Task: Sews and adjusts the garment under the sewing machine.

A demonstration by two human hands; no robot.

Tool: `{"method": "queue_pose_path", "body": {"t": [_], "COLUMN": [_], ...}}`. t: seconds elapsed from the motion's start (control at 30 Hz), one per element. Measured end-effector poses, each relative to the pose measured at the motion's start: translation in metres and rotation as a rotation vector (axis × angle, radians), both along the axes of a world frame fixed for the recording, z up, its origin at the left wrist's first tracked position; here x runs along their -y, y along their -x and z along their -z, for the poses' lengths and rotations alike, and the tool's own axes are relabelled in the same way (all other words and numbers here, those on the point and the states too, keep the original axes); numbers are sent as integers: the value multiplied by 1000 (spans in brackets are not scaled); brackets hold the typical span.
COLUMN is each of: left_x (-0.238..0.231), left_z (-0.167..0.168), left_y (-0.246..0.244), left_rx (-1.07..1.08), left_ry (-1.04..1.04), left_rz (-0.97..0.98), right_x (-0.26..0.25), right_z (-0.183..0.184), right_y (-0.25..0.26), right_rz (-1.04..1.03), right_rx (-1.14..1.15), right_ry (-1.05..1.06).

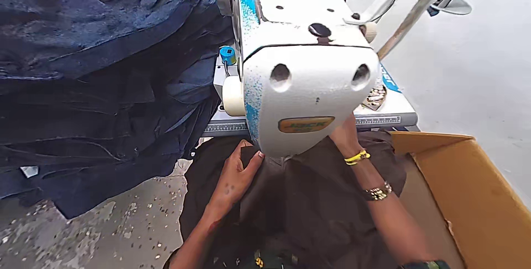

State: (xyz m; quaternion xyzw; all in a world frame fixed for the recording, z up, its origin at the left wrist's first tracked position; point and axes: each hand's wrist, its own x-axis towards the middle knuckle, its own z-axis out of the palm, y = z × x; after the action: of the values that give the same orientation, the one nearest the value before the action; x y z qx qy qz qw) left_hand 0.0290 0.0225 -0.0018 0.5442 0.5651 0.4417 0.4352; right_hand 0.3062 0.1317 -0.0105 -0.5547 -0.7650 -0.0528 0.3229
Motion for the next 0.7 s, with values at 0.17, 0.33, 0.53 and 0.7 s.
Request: {"method": "queue_pose_path", "body": {"t": [0.17, 0.33, 0.53, 0.7], "left_x": [-1, -6, -3, -3], "left_z": [-2, -2, 7, 12], "left_y": [-3, -2, -4, 1], "left_rx": [18, 14, -144, -114], "left_ry": [4, 9, -216, -293], "left_rz": [-15, -15, -41, 47], "right_x": [30, 40, 42, 46], "right_z": [-13, -26, -49, -47], "right_y": [-5, -5, 32, 41], "right_rz": [27, -43, -131, -158], "right_rx": [-244, -378, -342, -154], "right_ry": [10, 172, 206, -25]}}
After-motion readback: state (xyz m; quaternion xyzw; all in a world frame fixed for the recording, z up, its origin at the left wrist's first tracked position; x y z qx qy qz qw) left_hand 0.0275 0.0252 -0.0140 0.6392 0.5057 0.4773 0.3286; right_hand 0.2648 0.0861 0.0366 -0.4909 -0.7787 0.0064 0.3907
